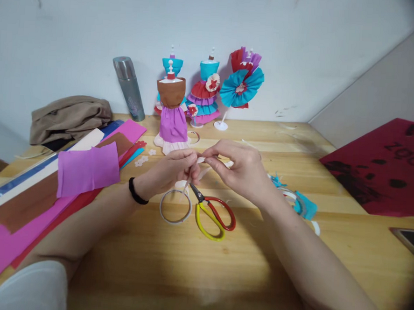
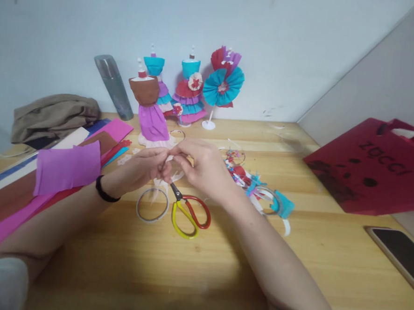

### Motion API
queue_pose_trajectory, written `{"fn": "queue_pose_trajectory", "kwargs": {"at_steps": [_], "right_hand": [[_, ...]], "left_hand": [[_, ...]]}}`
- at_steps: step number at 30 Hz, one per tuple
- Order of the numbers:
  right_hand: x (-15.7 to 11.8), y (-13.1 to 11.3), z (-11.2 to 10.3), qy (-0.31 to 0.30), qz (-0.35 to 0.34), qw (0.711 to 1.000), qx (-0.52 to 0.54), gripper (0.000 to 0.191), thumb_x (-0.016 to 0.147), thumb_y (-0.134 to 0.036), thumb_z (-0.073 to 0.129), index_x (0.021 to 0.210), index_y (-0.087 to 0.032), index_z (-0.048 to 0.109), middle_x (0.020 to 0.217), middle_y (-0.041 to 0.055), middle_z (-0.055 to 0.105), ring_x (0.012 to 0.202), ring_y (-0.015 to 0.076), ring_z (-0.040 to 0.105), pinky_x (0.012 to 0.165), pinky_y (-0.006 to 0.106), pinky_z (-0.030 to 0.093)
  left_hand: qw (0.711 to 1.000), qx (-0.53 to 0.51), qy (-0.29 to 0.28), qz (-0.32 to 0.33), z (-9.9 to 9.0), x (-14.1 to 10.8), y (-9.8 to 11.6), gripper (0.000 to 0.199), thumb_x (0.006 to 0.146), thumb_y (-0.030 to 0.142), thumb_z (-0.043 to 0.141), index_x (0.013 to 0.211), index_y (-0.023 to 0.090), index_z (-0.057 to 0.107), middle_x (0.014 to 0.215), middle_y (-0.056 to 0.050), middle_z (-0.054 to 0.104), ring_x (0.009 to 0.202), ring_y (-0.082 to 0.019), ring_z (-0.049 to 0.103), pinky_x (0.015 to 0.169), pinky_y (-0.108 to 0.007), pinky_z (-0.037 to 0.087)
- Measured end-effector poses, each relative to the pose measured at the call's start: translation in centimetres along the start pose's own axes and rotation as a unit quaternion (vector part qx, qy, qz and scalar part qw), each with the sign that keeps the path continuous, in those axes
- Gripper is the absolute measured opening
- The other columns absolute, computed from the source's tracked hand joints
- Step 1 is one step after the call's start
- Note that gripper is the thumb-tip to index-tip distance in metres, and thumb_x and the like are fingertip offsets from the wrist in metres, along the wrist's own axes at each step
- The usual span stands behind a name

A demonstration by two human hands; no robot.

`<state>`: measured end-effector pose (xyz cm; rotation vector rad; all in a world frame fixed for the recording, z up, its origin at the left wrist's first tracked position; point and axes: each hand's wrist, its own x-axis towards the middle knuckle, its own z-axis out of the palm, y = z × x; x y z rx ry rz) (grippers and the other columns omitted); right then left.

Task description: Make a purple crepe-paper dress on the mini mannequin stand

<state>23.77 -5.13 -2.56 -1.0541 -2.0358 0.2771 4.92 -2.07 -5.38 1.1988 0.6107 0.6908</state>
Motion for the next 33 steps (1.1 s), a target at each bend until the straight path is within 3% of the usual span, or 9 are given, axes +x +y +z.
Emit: {"fn": "queue_pose_trajectory", "kwargs": {"at_steps": [4, 8, 12, 17, 23, 27, 33], "right_hand": [[0.1, 0.0, -0.1, -0.006, 0.005, 1.000, 0.018, 0.017, 0.089, -0.018, 0.058, 0.084, -0.027, 0.072, 0.084, 0.0027, 0.074, 0.078, 0.0208, 0.067, 0.074, 0.035, 0.051], [0.1, 0.4, 0.0, 0.001, -0.010, 1.000, 0.017, 0.016, 0.089, -0.018, 0.058, 0.087, -0.025, 0.072, 0.086, 0.0019, 0.074, 0.078, 0.0185, 0.067, 0.075, 0.033, 0.051], [0.1, 0.5, 0.0, 0.008, -0.015, 1.000, -0.002, 0.014, 0.089, -0.017, 0.060, 0.085, -0.024, 0.071, 0.083, 0.0032, 0.074, 0.076, 0.0187, 0.066, 0.071, 0.032, 0.048], [0.1, 0.6, 0.1, 0.004, 0.013, 1.000, 0.015, 0.016, 0.088, -0.016, 0.059, 0.082, -0.024, 0.071, 0.080, 0.0036, 0.072, 0.076, 0.0203, 0.065, 0.070, 0.033, 0.048], [0.2, 1.0, 0.2, 0.009, 0.049, 0.995, 0.083, 0.012, 0.086, -0.030, 0.064, 0.089, -0.023, 0.073, 0.088, 0.0043, 0.074, 0.083, 0.0207, 0.067, 0.075, 0.033, 0.049], [0.4, 1.1, 0.6, -0.031, 0.086, 0.990, 0.106, 0.014, 0.083, -0.032, 0.066, 0.082, -0.020, 0.073, 0.084, 0.0038, 0.074, 0.079, 0.0190, 0.066, 0.074, 0.031, 0.048], [0.6, 1.7, 0.5, -0.069, 0.137, 0.983, 0.100, 0.017, 0.082, -0.030, 0.062, 0.071, -0.018, 0.068, 0.068, 0.0012, 0.068, 0.066, 0.0152, 0.059, 0.065, 0.028, 0.043]], "left_hand": [[0.998, 0.056, 0.035, 0.016, 0.2, -0.4, 0.9, 0.032, 0.086, 0.048, 0.063, 0.079, 0.018, 0.055, 0.063, 0.005, 0.044, 0.045, -0.005, 0.029, 0.042, -0.021, 0.021], [0.966, 0.224, 0.075, 0.107, 0.4, -0.6, 1.7, 0.026, 0.088, 0.040, 0.058, 0.075, 0.017, 0.058, 0.064, 0.004, 0.045, 0.054, -0.008, 0.035, 0.049, -0.023, 0.028], [0.924, 0.341, 0.068, 0.157, 0.2, -0.5, 1.8, 0.027, 0.089, 0.034, 0.054, 0.068, 0.017, 0.058, 0.060, 0.004, 0.043, 0.056, -0.009, 0.037, 0.052, -0.024, 0.027], [0.911, 0.386, 0.055, 0.132, 0.0, -0.4, 1.8, 0.037, 0.091, 0.034, 0.050, 0.059, 0.017, 0.055, 0.054, 0.002, 0.050, 0.051, -0.009, 0.043, 0.050, -0.023, 0.030], [0.912, 0.387, 0.039, 0.130, -0.1, -0.4, 1.8, 0.037, 0.091, 0.027, 0.047, 0.056, 0.016, 0.054, 0.056, 0.000, 0.057, 0.053, -0.008, 0.049, 0.053, -0.020, 0.036], [0.914, 0.383, 0.032, 0.126, 0.1, -0.5, 1.9, 0.036, 0.091, 0.025, 0.046, 0.057, 0.016, 0.055, 0.056, 0.001, 0.056, 0.053, -0.007, 0.047, 0.051, -0.019, 0.034], [0.948, 0.318, -0.004, 0.014, 0.0, -0.5, 2.6, 0.032, 0.090, 0.023, 0.049, 0.061, 0.015, 0.056, 0.047, 0.006, 0.047, 0.040, -0.004, 0.034, 0.042, -0.018, 0.026]]}}
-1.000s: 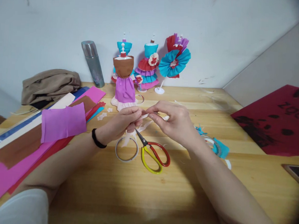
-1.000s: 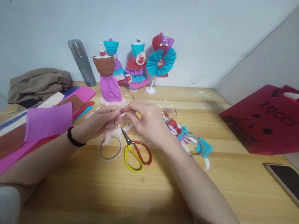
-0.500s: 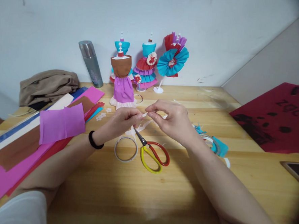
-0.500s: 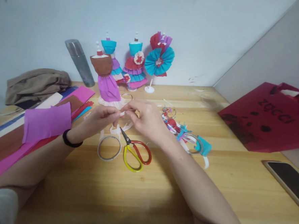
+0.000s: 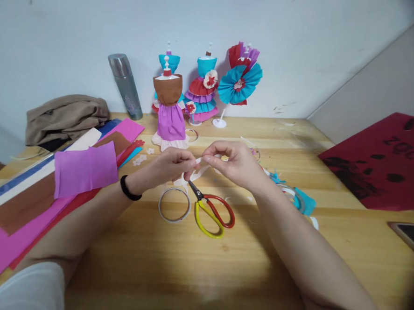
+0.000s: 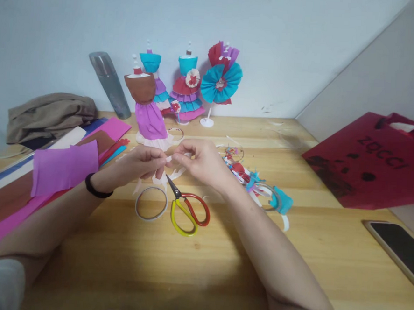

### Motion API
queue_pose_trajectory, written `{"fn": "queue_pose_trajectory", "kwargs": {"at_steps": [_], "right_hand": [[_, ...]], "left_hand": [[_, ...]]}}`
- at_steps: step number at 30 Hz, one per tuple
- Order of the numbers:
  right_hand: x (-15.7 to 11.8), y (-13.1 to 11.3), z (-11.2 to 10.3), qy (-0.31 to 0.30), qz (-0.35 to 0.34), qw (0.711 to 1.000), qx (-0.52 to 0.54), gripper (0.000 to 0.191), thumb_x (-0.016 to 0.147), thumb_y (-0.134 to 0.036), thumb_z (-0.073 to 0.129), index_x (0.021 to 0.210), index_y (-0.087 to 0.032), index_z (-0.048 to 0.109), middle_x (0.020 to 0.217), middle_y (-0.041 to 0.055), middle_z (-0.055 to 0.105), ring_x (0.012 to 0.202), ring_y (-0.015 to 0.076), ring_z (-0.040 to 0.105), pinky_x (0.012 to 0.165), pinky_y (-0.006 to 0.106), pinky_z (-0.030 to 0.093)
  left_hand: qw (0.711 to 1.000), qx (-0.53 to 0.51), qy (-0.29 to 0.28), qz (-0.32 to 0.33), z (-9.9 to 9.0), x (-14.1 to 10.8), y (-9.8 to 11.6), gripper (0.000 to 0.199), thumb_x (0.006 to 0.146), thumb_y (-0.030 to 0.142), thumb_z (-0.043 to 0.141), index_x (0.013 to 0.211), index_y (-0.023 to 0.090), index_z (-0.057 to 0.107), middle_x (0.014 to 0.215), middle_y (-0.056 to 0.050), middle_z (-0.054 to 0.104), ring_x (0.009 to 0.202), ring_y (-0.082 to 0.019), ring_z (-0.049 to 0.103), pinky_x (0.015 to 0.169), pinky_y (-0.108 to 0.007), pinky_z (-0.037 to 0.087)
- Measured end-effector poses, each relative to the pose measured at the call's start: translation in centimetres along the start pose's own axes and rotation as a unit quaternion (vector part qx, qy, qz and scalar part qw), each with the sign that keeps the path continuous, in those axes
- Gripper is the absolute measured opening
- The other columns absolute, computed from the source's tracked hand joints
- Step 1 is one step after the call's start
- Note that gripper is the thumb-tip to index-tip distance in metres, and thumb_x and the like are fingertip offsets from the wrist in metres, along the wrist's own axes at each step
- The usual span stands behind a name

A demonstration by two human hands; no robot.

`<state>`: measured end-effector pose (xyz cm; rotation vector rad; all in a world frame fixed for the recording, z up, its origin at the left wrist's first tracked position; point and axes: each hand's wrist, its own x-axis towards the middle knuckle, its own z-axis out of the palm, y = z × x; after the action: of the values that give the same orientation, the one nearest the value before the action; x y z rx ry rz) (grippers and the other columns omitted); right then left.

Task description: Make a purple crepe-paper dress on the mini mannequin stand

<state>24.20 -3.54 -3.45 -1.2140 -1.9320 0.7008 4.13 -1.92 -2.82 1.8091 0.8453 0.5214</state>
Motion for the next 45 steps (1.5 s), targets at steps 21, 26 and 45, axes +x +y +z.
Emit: {"fn": "queue_pose_trajectory", "kwargs": {"at_steps": [21, 26, 45], "right_hand": [[0.9, 4.5, -0.6, -0.130, 0.128, 0.981, 0.073, 0.037, 0.083, -0.047, 0.057, 0.058, -0.020, 0.052, 0.049, -0.0022, 0.051, 0.047, 0.0093, 0.042, 0.053, 0.026, 0.033], [0.9, 5.1, -0.4, -0.212, 0.149, 0.966, 0.000, 0.031, 0.081, -0.043, 0.058, 0.063, -0.017, 0.058, 0.050, -0.0036, 0.049, 0.048, 0.0090, 0.038, 0.052, 0.025, 0.031], [0.2, 2.3, 2.2, -0.244, 0.072, 0.920, -0.299, 0.016, 0.085, -0.019, 0.055, 0.089, -0.017, 0.070, 0.088, 0.0084, 0.070, 0.075, 0.0179, 0.062, 0.062, 0.027, 0.034]], "left_hand": [[0.967, 0.142, -0.173, -0.118, -5.2, 0.8, -2.3, 0.033, 0.086, 0.041, 0.059, 0.071, 0.013, 0.068, 0.066, -0.003, 0.068, 0.049, -0.008, 0.054, 0.049, -0.019, 0.042], [0.949, 0.188, -0.214, -0.136, -5.3, 0.9, -3.3, 0.026, 0.084, 0.037, 0.061, 0.085, 0.013, 0.070, 0.071, -0.003, 0.069, 0.058, -0.012, 0.062, 0.054, -0.022, 0.044], [0.903, 0.410, -0.122, -0.041, -2.2, 1.3, -5.0, 0.035, 0.074, 0.051, 0.068, 0.068, 0.017, 0.066, 0.067, -0.003, 0.062, 0.061, -0.014, 0.049, 0.056, -0.027, 0.025]]}}
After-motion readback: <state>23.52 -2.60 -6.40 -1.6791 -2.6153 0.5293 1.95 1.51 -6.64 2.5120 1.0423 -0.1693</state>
